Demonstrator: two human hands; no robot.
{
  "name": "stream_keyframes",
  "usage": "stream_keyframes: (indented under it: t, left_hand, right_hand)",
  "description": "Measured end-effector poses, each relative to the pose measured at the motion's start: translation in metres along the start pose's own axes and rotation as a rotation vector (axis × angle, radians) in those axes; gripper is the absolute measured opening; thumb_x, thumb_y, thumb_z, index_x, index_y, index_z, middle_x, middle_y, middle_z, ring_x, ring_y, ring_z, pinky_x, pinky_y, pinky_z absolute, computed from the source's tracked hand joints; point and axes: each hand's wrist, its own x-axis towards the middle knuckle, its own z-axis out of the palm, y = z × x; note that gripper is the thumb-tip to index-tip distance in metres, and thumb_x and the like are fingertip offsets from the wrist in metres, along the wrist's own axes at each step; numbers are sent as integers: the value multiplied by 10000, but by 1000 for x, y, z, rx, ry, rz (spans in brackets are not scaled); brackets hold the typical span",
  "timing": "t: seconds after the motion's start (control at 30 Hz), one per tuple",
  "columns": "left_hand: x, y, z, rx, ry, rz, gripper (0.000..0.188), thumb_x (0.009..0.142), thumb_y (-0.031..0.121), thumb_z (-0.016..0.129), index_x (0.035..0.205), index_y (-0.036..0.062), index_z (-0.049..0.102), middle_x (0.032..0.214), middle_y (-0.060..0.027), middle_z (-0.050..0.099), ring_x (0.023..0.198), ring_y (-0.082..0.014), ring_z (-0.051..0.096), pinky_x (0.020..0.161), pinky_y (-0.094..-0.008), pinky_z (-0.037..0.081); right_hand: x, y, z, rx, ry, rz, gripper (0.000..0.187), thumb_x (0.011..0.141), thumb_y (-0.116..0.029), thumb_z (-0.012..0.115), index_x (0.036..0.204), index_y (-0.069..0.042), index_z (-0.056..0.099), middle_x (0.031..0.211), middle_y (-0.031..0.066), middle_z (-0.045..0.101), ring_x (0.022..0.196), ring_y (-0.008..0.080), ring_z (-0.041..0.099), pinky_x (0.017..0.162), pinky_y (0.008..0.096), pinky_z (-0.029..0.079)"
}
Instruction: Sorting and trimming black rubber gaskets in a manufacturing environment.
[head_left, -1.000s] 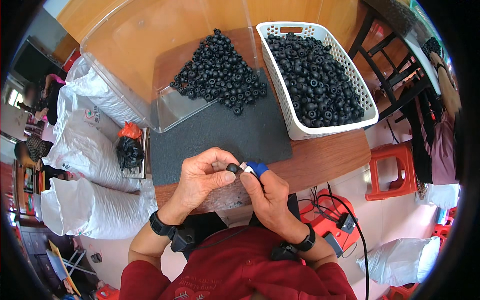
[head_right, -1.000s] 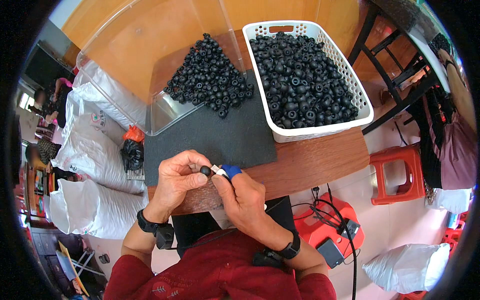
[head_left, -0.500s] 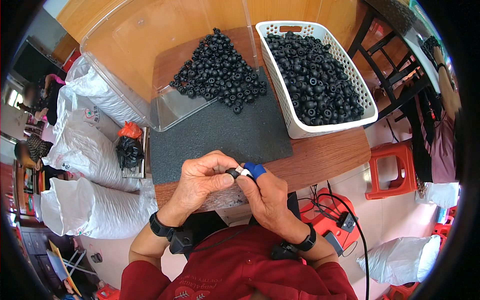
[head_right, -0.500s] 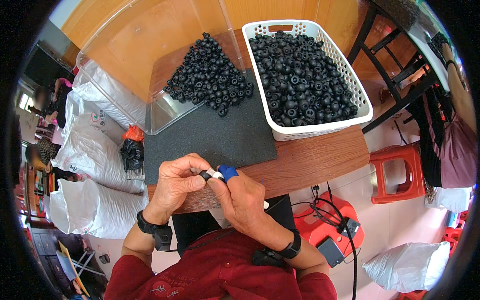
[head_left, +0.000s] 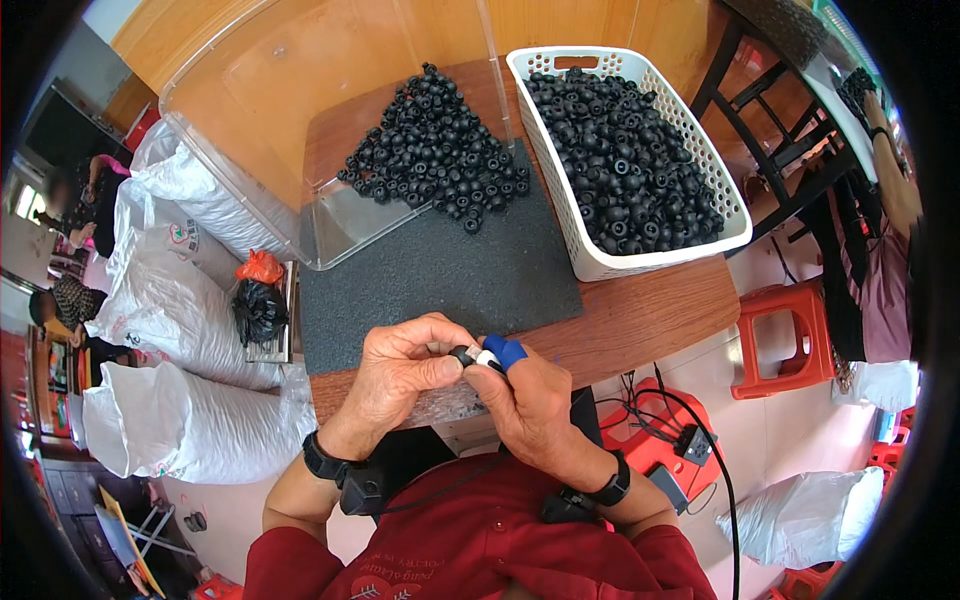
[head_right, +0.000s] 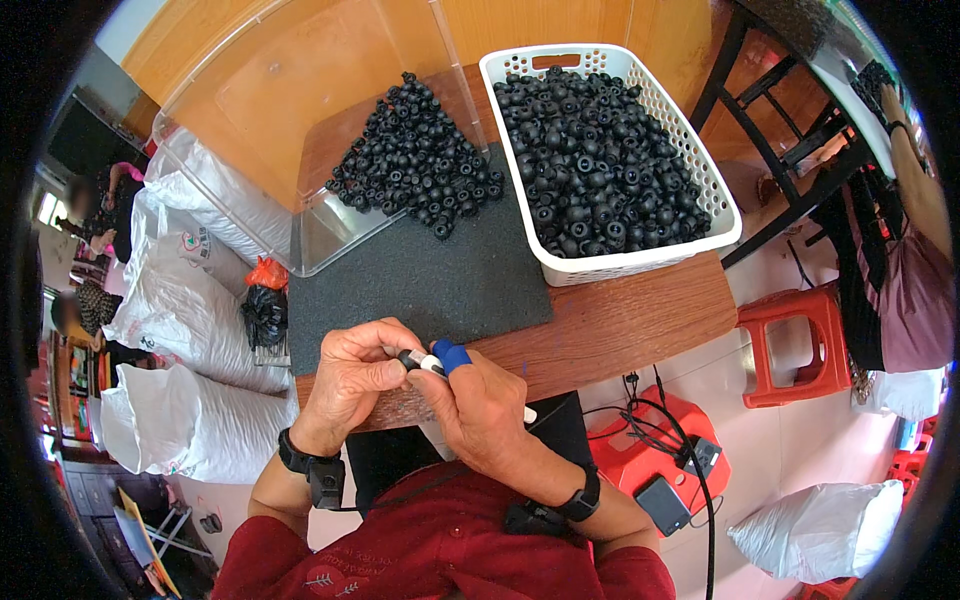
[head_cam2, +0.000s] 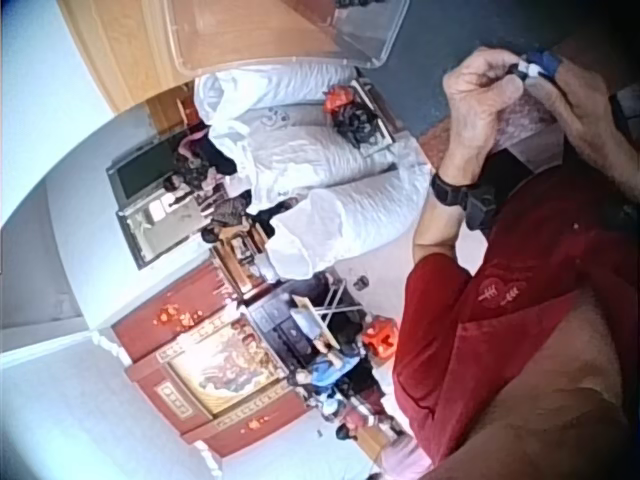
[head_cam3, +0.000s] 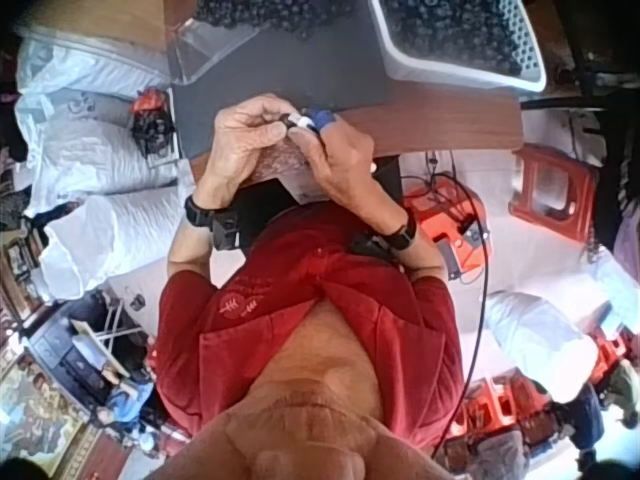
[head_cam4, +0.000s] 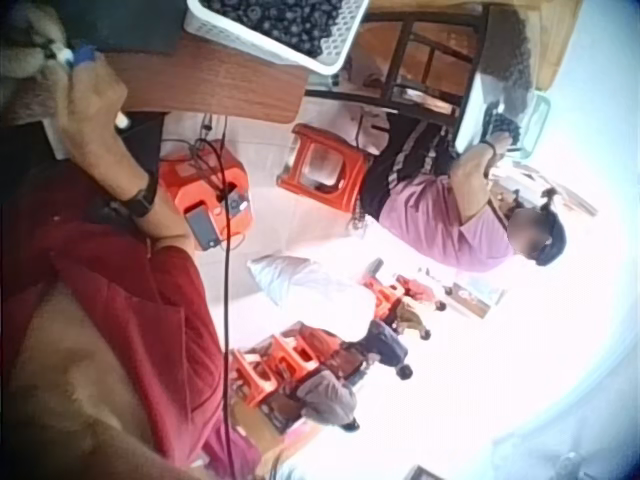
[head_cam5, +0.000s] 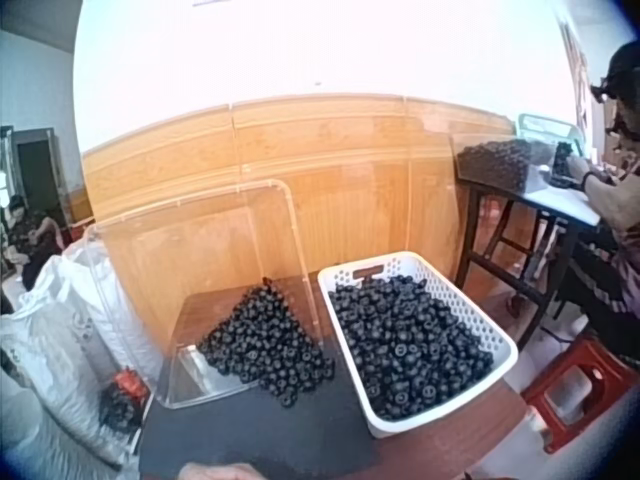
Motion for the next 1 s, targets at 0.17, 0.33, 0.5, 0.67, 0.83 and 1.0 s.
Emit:
stream_keyframes:
  t: [0.17,0.33,0.5,0.67,0.83,1.0]
  left_hand:
    - [-1,0,0,-49,11,-27,259,776,97,735,979,-47,663,914,-61,610,839,-125,578,770,-244,460]
    - [-2,2,2,-69,23,-47,275,774,116,741,972,-57,661,885,-62,628,789,-114,575,735,-231,462]
    - [-3,0,1,-77,40,-82,293,777,139,741,964,-70,656,838,-78,644,692,-107,565,638,-220,462]
    - [-7,-7,-1,-246,41,-156,292,796,135,721,949,-96,630,839,-129,627,617,-149,584,541,-240,481]
    - [-9,-12,4,-257,71,-84,262,817,114,696,974,-87,636,844,-126,622,646,-161,583,581,-261,486]
    - [-5,-11,3,-178,52,-17,237,829,107,680,978,-75,650,876,-126,614,695,-168,587,633,-267,491]
  right_hand:
    - [0,1,1,-17,12,-17,256,821,-134,693,938,52,562,716,137,579,555,265,583,477,349,451]
    - [2,2,1,-56,25,-62,292,817,-143,699,976,64,570,717,137,588,551,261,587,480,340,464]
    - [2,3,0,-80,18,-101,274,816,-135,694,958,67,574,675,126,581,522,256,579,459,336,459]
    - [3,0,-1,-70,-42,-93,212,826,-110,670,925,56,584,659,124,578,517,251,579,455,338,456]
    - [-5,0,3,170,-12,65,156,851,-108,652,880,35,600,677,129,591,537,255,590,475,329,454]
    - [-3,-3,1,285,28,258,151,894,-115,622,846,27,599,681,128,594,551,198,584,488,308,438]
